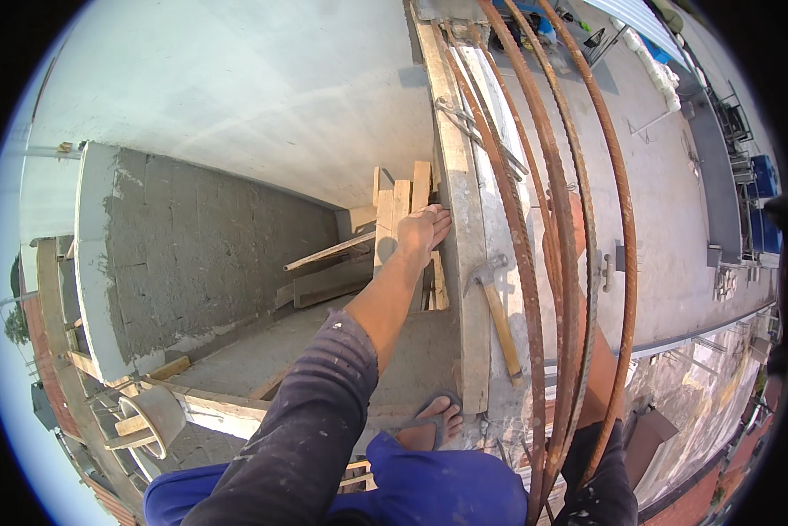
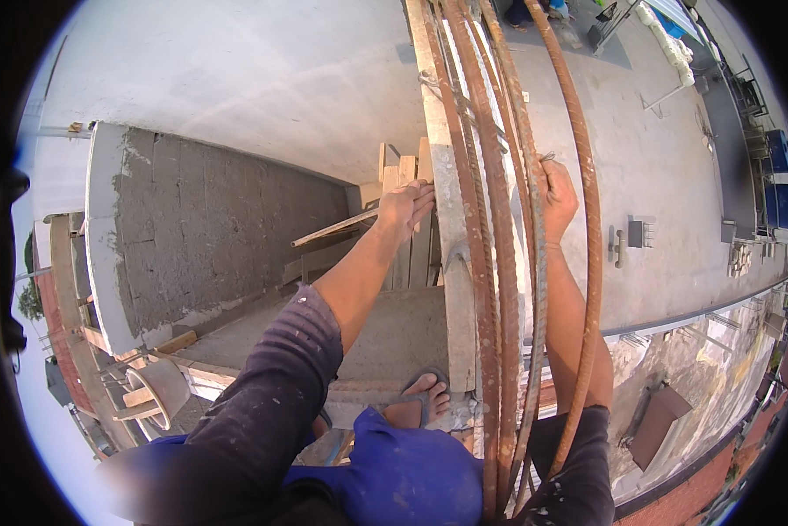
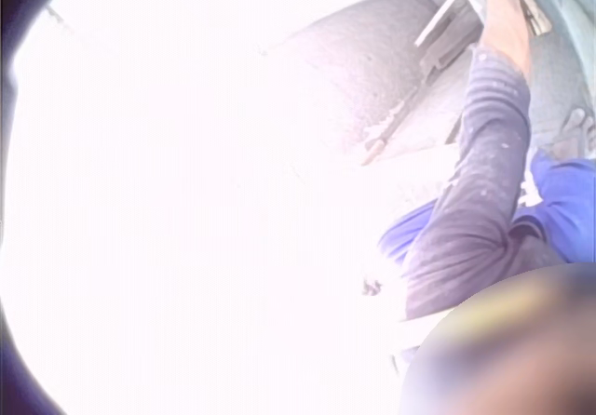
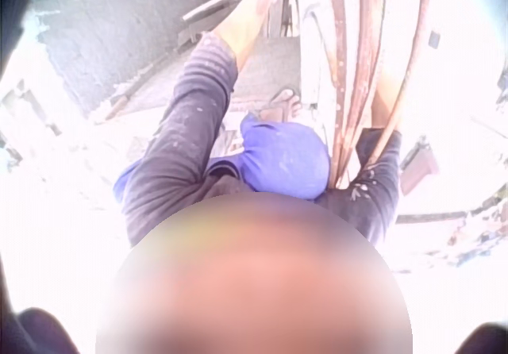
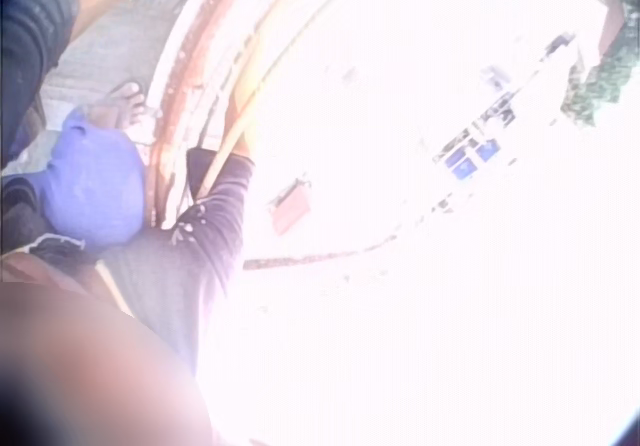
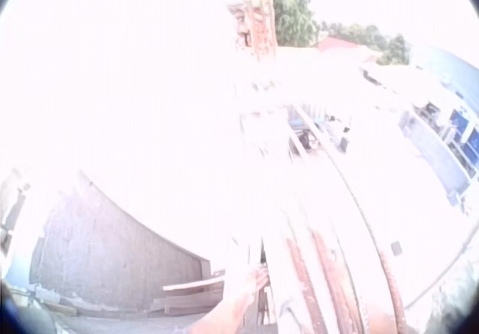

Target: The person assembles a roof structure by securing metal rods to wooden beams using a hammer and wire. They move around the roof, adjust the rods, and tie them in place.

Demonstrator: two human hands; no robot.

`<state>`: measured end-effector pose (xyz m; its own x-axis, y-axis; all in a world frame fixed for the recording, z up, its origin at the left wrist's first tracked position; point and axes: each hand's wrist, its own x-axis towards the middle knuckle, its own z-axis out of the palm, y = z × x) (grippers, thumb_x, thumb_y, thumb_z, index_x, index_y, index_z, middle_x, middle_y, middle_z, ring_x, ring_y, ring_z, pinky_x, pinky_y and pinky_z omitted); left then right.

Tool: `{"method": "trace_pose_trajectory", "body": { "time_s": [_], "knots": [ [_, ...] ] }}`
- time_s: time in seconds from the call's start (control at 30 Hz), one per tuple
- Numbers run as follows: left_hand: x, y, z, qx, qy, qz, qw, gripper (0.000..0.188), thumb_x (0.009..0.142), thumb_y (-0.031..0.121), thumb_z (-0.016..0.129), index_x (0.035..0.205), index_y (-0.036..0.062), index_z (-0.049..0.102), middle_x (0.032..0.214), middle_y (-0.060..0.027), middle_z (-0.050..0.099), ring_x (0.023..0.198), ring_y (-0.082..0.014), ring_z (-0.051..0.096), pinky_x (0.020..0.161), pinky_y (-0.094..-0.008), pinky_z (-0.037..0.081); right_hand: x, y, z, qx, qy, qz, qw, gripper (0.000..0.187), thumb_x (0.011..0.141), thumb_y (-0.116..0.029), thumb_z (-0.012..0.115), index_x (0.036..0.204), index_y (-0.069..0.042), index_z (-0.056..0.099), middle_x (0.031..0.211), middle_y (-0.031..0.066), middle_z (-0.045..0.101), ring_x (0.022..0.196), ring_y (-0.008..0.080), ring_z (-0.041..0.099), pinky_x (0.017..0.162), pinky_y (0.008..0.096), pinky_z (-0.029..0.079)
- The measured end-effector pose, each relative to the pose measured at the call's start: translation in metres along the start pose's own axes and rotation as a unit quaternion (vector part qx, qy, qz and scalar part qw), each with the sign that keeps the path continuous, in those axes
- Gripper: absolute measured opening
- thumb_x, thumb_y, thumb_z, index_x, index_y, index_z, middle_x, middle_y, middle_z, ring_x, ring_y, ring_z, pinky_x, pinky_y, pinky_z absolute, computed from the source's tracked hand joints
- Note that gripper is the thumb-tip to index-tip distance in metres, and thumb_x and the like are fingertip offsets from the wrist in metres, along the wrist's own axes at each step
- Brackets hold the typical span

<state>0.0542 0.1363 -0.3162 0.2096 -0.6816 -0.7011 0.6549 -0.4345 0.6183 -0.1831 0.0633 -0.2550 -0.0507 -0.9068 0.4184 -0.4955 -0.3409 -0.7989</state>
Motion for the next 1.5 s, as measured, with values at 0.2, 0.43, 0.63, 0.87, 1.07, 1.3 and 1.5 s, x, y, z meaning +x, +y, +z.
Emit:
{"method": "trace_pose_trajectory", "body": {
  "time_s": [0.2, 0.43, 0.63, 0.87, 1.07, 1.3, 1.5],
  "knots": [
    [0.000, -0.009, 0.008, 0.010, 0.005, 0.031, 0.999, 0.039, 0.108, 0.019, 0.049, 0.135, -0.0095, 0.052, 0.131, -0.0228, 0.063, 0.117, -0.0297, 0.066, 0.101, -0.0374, 0.056, 0.016, -0.025, -0.001, 0.056, -0.021, 0.007, 0.998, 0.016, 0.093, -0.007, 0.072, 0.107, 0.001, 0.070, 0.092, 0.0041, 0.070, 0.082, 0.0129, 0.063, 0.075, 0.0260, 0.051],
    [-0.019, -0.008, 0.020, -0.007, -0.015, 0.056, 0.998, 0.054, 0.109, 0.020, 0.047, 0.151, -0.0080, 0.030, 0.149, -0.0244, 0.048, 0.136, -0.0305, 0.052, 0.117, -0.0408, 0.041, -0.015, -0.033, 0.035, 0.242, -0.091, 0.309, 0.915, 0.018, 0.094, -0.015, 0.072, 0.105, -0.001, 0.068, 0.083, -0.0008, 0.065, 0.075, 0.0149, 0.061, 0.069, 0.0283, 0.050],
    [-0.045, -0.012, 0.028, -0.115, 0.001, 0.109, 0.987, 0.064, 0.101, 0.016, 0.060, 0.150, 0.0020, 0.022, 0.143, -0.0194, 0.047, 0.129, -0.0258, 0.053, 0.114, -0.0395, 0.041, -0.045, -0.039, 0.062, 0.079, -0.218, 0.123, 0.965, 0.012, 0.094, -0.016, 0.069, 0.101, -0.005, 0.070, 0.094, 0.0153, 0.069, 0.091, 0.0327, 0.067, 0.083, 0.0411, 0.052],
    [-0.039, -0.028, 0.026, -0.074, 0.001, 0.166, 0.983, 0.069, 0.096, 0.018, 0.071, 0.141, 0.0041, 0.020, 0.130, -0.0145, 0.055, 0.116, -0.0174, 0.054, 0.098, -0.0332, 0.045, -0.039, 0.004, 0.096, 0.006, -0.287, -0.211, 0.934, 0.008, 0.080, 0.004, 0.060, 0.085, -0.003, 0.059, 0.085, 0.0142, 0.056, 0.084, 0.0358, 0.056, 0.073, 0.0446, 0.045],
    [-0.019, -0.038, 0.025, -0.069, 0.042, 0.180, 0.980, 0.040, 0.098, 0.013, 0.069, 0.127, 0.0024, 0.043, 0.106, -0.0064, 0.065, 0.095, -0.0100, 0.058, 0.082, -0.0261, 0.046, -0.041, -0.011, 0.080, -0.099, -0.303, -0.210, 0.924, 0.014, 0.080, 0.001, 0.062, 0.092, -0.006, 0.063, 0.092, 0.0117, 0.059, 0.092, 0.0325, 0.060, 0.081, 0.0438, 0.050],
    [-0.015, -0.035, 0.021, -0.059, 0.019, 0.135, 0.989, 0.006, 0.101, 0.007, 0.062, 0.096, 0.0055, 0.066, 0.087, 0.0014, 0.065, 0.074, -0.0046, 0.055, 0.066, -0.0220, 0.043, 0.001, -0.032, 0.077, -0.116, -0.436, -0.167, 0.877, 0.019, 0.083, -0.011, 0.068, 0.103, -0.011, 0.070, 0.103, 0.0077, 0.065, 0.102, 0.0302, 0.064, 0.089, 0.0414, 0.052],
    [-0.014, -0.038, 0.006, -0.073, -0.055, 0.172, 0.981, 0.010, 0.099, 0.002, 0.057, 0.099, 0.0051, 0.066, 0.088, 0.0010, 0.067, 0.077, -0.0053, 0.058, 0.070, -0.0219, 0.045, -0.005, -0.027, 0.107, -0.122, -0.408, -0.294, 0.856, 0.022, 0.087, -0.021, 0.071, 0.109, -0.015, 0.072, 0.111, 0.0034, 0.067, 0.110, 0.0295, 0.059, 0.094, 0.0427, 0.050]
  ]
}}
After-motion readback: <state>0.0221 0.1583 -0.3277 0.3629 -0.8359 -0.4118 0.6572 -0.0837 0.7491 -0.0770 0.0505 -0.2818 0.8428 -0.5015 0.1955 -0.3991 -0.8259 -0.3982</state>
